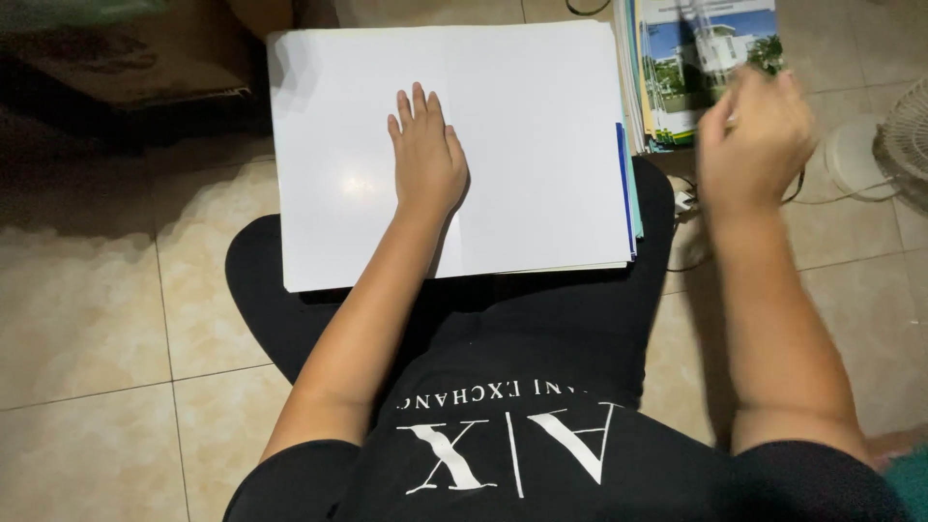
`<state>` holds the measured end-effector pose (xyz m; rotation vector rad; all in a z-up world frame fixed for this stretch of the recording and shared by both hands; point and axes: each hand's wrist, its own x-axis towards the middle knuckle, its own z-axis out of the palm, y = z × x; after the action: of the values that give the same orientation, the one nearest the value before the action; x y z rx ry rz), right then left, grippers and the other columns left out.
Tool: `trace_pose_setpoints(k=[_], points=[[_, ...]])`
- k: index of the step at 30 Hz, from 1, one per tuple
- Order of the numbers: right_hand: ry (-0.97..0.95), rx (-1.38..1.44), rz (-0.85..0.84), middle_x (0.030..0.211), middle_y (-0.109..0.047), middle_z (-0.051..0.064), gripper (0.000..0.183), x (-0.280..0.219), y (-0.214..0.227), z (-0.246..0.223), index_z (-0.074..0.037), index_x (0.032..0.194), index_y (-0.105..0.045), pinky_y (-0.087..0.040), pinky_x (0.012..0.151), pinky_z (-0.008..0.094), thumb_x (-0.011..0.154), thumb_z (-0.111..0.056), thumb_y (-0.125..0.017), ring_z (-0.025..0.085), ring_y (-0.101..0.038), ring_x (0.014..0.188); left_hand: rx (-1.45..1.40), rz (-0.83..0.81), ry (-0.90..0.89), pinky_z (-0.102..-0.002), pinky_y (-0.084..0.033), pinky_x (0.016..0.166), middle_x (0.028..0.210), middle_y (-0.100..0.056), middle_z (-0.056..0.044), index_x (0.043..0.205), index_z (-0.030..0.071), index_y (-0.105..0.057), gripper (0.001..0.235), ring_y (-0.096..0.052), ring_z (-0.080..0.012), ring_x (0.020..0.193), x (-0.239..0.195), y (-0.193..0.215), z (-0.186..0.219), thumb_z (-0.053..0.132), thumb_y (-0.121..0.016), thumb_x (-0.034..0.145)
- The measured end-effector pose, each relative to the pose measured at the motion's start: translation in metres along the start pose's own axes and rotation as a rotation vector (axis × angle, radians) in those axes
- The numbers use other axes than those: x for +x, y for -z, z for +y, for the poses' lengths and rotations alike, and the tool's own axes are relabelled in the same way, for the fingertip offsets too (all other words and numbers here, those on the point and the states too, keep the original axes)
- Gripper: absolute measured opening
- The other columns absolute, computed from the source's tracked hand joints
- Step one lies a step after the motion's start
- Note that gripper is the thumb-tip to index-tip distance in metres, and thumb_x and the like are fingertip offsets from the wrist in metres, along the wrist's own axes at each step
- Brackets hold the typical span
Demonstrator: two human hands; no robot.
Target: Folding printed brochures and placing them into a white folder while sitting on the floor.
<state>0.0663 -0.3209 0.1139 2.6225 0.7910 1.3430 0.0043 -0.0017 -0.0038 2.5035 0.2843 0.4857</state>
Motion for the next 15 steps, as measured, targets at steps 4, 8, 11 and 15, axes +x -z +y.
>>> trace_pose_setpoints(k=[4, 8, 11, 15], points=[[0.045, 0.507, -0.048, 0.111, -0.076, 0.028, 0.02, -0.013, 0.097, -0.106, 0.013, 0.101, -0.072, -0.054, 0.098, 0.047, 0.082, 0.011, -0.065, 0.039, -0.073, 0.094, -0.002, 0.008, 0.008, -0.058, -0.015, 0.123, 0.155, -0.039, -0.033, 0.139, -0.014, -0.049, 0.048, -0.021, -0.047, 0.15, -0.001, 0.0, 0.0, 0.007, -0.047, 0.097], [-0.253, 0.734, -0.351, 0.14, -0.061, 0.027, 0.054, -0.062, 0.085, -0.103, 0.009, 0.142, -0.053, -0.046, 0.109, 0.048, 0.094, -0.009, -0.067, 0.041, -0.061, 0.127, 0.046, 0.001, -0.018, -0.059, -0.017, 0.122, 0.155, -0.039, -0.031, 0.139, -0.011, -0.05, 0.049, -0.023, -0.0485, 0.149, 0.003, -0.01, -0.006, 0.01, -0.047, 0.096], [-0.59, 0.569, -0.511, 0.148, -0.05, 0.033, 0.054, -0.119, 0.034, -0.05, 0.01, 0.152, -0.04, -0.042, 0.105, 0.048, 0.102, -0.007, -0.053, 0.048, -0.051, 0.131, 0.058, 0.015, -0.035, -0.061, -0.019, 0.121, 0.154, -0.041, -0.03, 0.138, -0.01, -0.052, 0.047, -0.025, -0.0484, 0.149, 0.001, -0.016, -0.008, 0.01, -0.049, 0.095], [-0.988, 0.821, -0.738, 0.136, -0.056, 0.035, 0.044, -0.156, -0.012, -0.009, -0.004, 0.153, -0.051, -0.042, 0.104, 0.054, 0.112, -0.02, -0.051, 0.047, -0.051, 0.128, -0.019, -0.249, 0.094, -0.06, -0.003, 0.124, 0.163, -0.033, -0.024, 0.152, -0.004, -0.042, 0.049, -0.017, -0.0392, 0.155, 0.003, 0.024, 0.014, 0.011, -0.038, 0.106]])
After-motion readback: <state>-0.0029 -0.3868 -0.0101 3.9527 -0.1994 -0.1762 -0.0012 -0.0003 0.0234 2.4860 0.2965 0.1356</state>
